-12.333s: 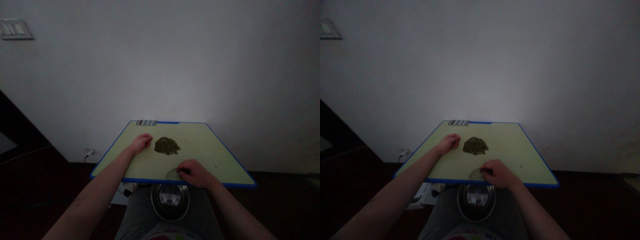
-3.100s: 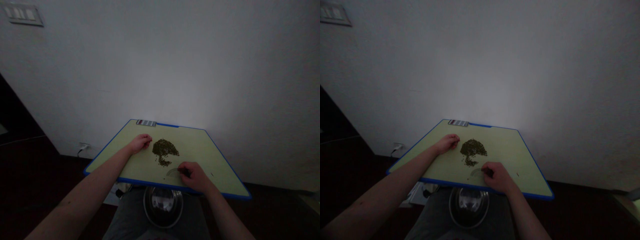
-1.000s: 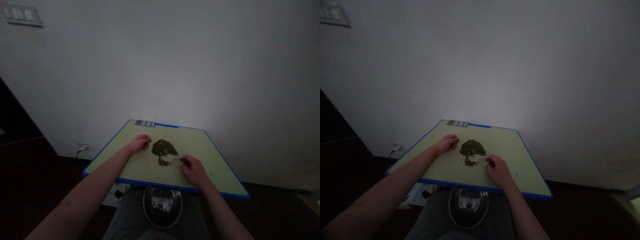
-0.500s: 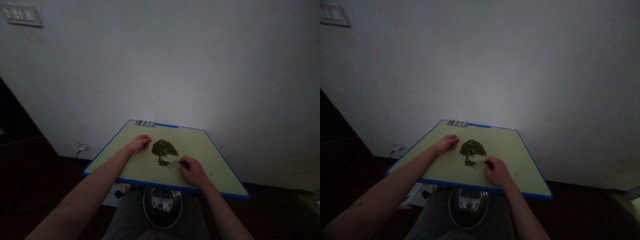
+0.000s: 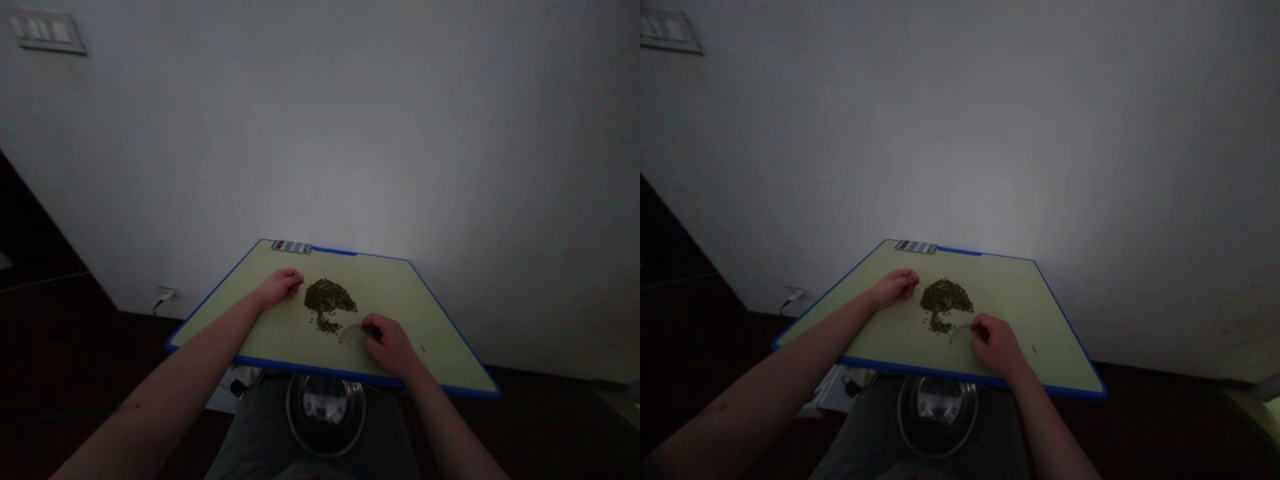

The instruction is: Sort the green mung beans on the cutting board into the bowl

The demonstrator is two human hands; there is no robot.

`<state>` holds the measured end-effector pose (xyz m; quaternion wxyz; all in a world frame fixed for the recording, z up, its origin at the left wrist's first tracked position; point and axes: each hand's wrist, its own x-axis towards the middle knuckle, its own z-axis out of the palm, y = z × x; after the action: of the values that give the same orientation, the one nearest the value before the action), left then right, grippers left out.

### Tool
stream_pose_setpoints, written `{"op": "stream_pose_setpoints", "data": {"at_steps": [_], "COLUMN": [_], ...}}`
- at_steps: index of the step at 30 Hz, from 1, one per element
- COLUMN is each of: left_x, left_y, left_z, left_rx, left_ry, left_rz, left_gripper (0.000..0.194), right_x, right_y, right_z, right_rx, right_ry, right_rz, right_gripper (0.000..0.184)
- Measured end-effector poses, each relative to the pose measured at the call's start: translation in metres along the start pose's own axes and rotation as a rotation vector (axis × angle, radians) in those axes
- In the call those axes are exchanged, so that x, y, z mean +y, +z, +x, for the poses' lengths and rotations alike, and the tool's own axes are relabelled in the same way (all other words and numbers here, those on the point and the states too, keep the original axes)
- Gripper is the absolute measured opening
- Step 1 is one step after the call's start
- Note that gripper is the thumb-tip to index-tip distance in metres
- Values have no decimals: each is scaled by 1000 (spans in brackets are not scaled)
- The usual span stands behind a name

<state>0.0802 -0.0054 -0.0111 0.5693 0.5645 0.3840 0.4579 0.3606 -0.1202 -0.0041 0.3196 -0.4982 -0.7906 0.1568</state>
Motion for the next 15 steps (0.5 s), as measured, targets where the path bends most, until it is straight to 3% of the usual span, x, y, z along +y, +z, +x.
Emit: {"op": "stream_pose_setpoints", "data": {"at_steps": [15], "left_x": [2], "left_y": [1], "left_z": [-1], "left_rx": [7], "left_ry": [-4], "left_rz": [-4], "left_gripper": [19], "right_x": [-6], "right_y": [-5], "right_z": [-7], "right_rx": [-215], "right_ry": [-139], "right_rz": [95], "right_gripper": [19]}}
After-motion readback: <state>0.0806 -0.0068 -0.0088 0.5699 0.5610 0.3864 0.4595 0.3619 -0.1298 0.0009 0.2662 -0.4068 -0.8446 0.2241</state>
